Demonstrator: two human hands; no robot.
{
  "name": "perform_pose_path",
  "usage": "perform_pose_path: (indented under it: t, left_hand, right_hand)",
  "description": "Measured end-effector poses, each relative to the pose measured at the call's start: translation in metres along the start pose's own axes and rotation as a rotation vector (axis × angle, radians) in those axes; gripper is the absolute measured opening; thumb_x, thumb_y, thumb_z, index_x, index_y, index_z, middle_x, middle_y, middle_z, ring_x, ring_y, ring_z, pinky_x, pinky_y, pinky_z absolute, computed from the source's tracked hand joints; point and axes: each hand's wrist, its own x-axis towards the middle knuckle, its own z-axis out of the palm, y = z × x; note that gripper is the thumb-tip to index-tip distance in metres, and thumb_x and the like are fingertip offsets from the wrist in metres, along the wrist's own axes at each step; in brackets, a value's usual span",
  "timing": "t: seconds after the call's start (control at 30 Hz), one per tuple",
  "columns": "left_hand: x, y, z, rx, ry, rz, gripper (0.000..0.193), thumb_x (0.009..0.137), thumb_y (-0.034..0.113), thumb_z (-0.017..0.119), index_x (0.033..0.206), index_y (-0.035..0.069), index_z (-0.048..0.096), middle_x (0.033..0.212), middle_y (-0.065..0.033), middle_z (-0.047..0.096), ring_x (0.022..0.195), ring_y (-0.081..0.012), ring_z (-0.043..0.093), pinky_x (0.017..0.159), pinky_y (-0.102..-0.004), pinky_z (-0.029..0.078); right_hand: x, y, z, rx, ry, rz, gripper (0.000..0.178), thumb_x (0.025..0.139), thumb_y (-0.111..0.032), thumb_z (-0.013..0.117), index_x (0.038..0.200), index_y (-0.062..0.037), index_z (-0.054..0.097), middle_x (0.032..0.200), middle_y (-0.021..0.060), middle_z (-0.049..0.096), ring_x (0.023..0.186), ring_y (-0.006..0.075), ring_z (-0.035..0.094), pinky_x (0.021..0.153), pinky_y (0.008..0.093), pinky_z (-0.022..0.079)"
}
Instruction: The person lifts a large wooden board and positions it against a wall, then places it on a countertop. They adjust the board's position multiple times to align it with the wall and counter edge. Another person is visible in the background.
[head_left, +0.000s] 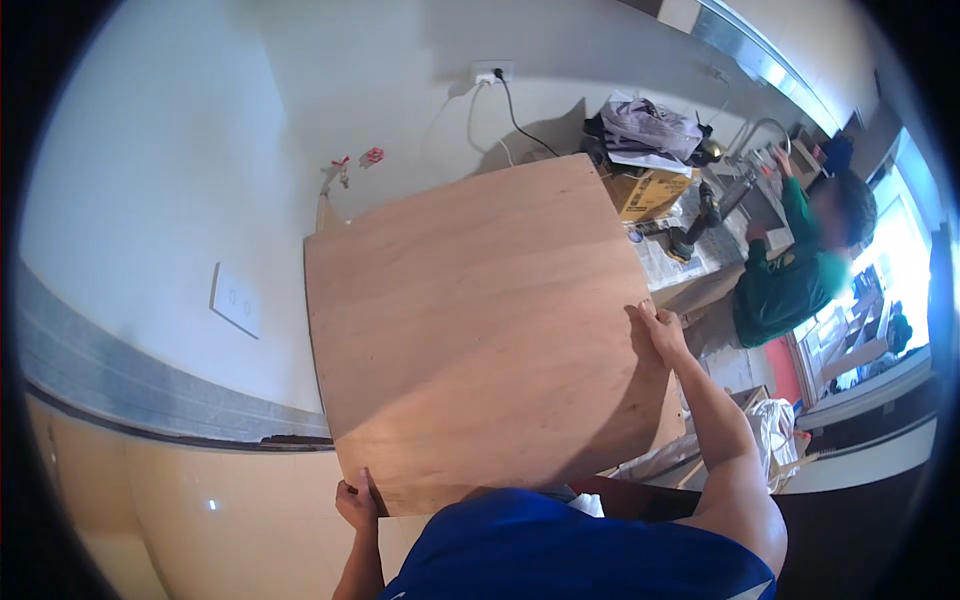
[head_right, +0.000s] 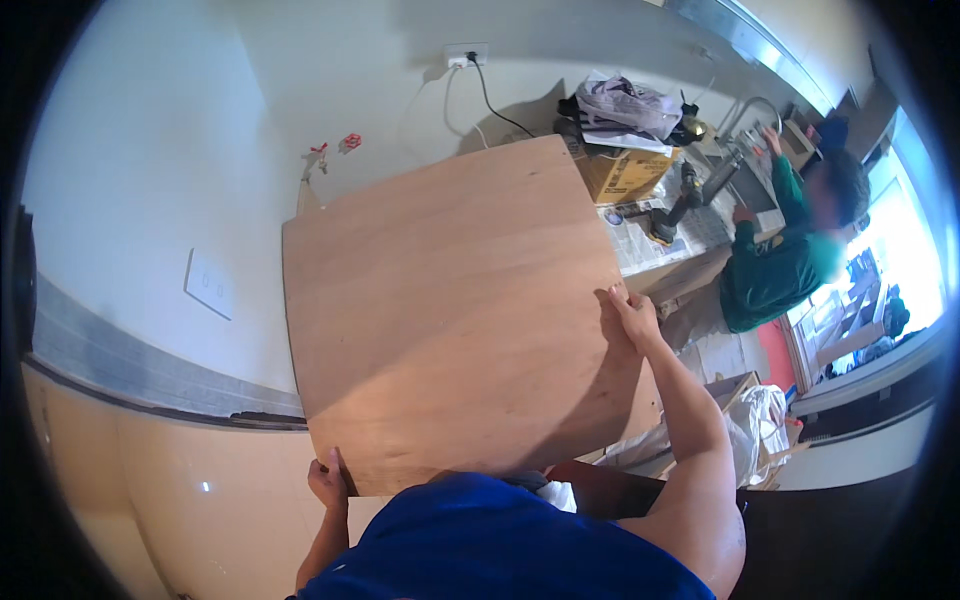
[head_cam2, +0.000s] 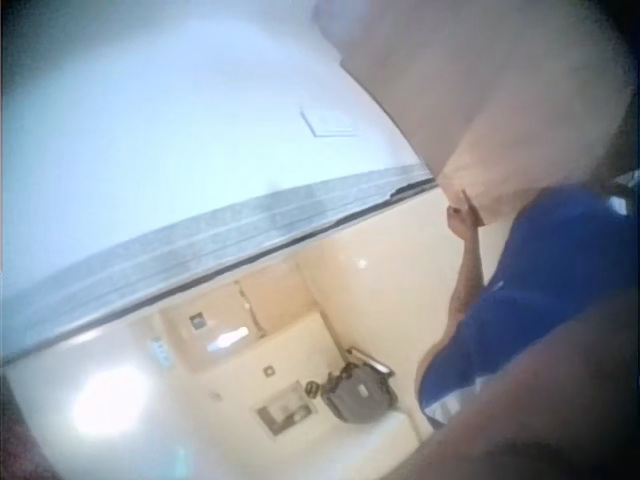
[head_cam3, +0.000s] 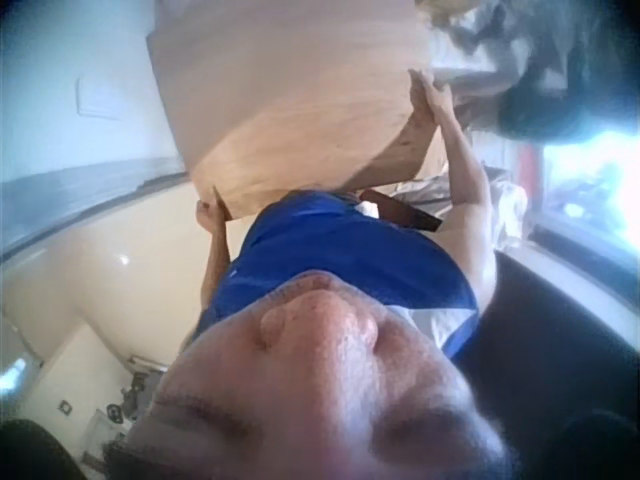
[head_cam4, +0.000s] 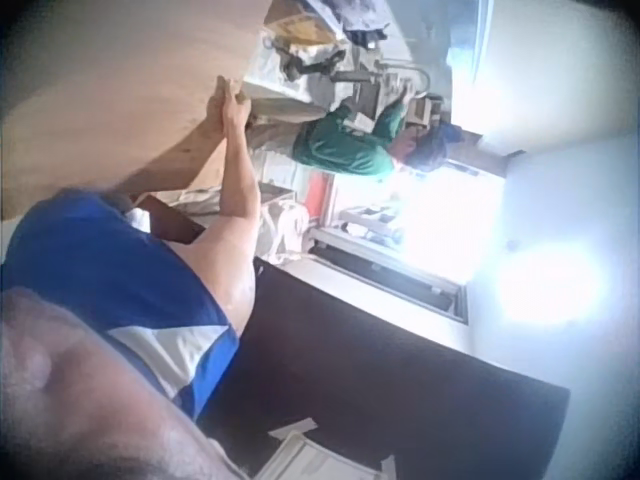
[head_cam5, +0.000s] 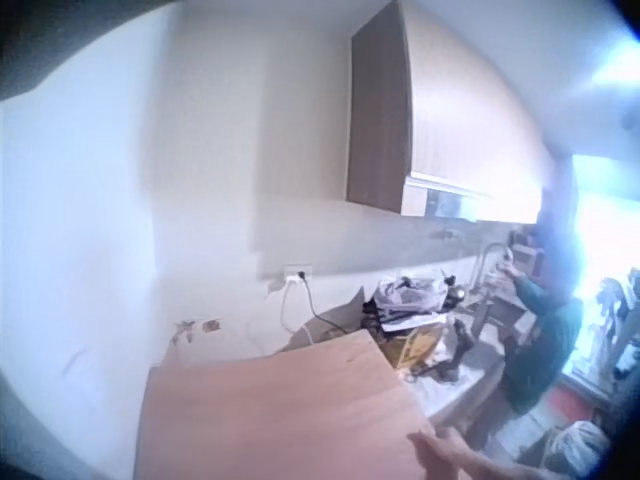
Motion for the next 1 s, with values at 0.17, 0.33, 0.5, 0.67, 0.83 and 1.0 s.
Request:
perform_pose_path:
  t: [0.17, 0.33, 0.5, 0.67, 0.83, 1.0]
  left_hand:
    - [-0.002, 0.014, 0.005, -0.001, -0.062, -0.038, 0.052, 0.089, 0.046, 0.078, 0.078, -0.004, 0.068, 0.067, -0.0146, 0.066, 0.059, -0.0249, 0.061, 0.059, -0.0386, 0.050]
    - [-0.008, 0.001, 0.008, -0.088, 0.003, 0.014, 0.051, 0.090, 0.045, 0.078, 0.081, -0.004, 0.068, 0.067, -0.0156, 0.066, 0.059, -0.0264, 0.062, 0.058, -0.0394, 0.050]
    - [-0.008, -0.006, -0.007, 0.004, -0.017, 0.047, 0.051, 0.087, 0.045, 0.081, 0.080, -0.004, 0.069, 0.069, -0.0167, 0.068, 0.060, -0.0282, 0.065, 0.059, -0.0405, 0.051]
    - [-0.005, -0.001, -0.015, 0.027, -0.060, 0.051, 0.051, 0.085, 0.045, 0.083, 0.080, -0.004, 0.069, 0.070, -0.0172, 0.070, 0.062, -0.0278, 0.067, 0.060, -0.0397, 0.052]
    - [-0.003, 0.009, -0.016, -0.065, -0.039, 0.022, 0.051, 0.083, 0.044, 0.085, 0.077, -0.004, 0.067, 0.069, -0.0165, 0.069, 0.060, -0.0256, 0.065, 0.060, -0.0398, 0.051]
    - [-0.006, 0.029, -0.007, -0.023, -0.033, 0.028, 0.056, 0.080, 0.047, 0.087, 0.070, -0.003, 0.065, 0.064, -0.0166, 0.066, 0.056, -0.0279, 0.062, 0.058, -0.0419, 0.049]
  right_hand:
    - [0.010, -0.015, -0.008, 0.009, -0.008, 0.017, 0.062, 0.096, -0.054, 0.072, 0.098, 0.0076, 0.073, 0.084, 0.0102, 0.071, 0.080, 0.0159, 0.066, 0.071, 0.0355, 0.052]
    - [0.000, -0.029, -0.008, -0.050, 0.036, -0.016, 0.062, 0.095, -0.055, 0.073, 0.097, 0.0069, 0.073, 0.084, 0.0109, 0.072, 0.080, 0.0175, 0.067, 0.072, 0.0356, 0.053]
    - [-0.017, 0.000, -0.001, -0.018, 0.040, 0.053, 0.062, 0.094, -0.055, 0.072, 0.095, 0.0066, 0.074, 0.082, 0.0120, 0.072, 0.080, 0.0169, 0.067, 0.073, 0.0361, 0.054]
    - [-0.030, 0.052, 0.001, 0.058, 0.082, 0.084, 0.061, 0.095, -0.055, 0.072, 0.091, 0.0061, 0.073, 0.081, 0.0124, 0.071, 0.078, 0.0163, 0.066, 0.071, 0.0365, 0.053]
    - [-0.011, 0.074, 0.009, -0.025, 0.031, 0.105, 0.064, 0.093, -0.058, 0.071, 0.093, 0.0062, 0.074, 0.084, 0.0167, 0.074, 0.080, 0.0204, 0.070, 0.072, 0.0390, 0.055]
    - [0.024, 0.066, 0.005, -0.109, 0.005, 0.139, 0.068, 0.092, -0.060, 0.071, 0.094, 0.0078, 0.074, 0.087, 0.0189, 0.075, 0.085, 0.0245, 0.073, 0.078, 0.0404, 0.055]
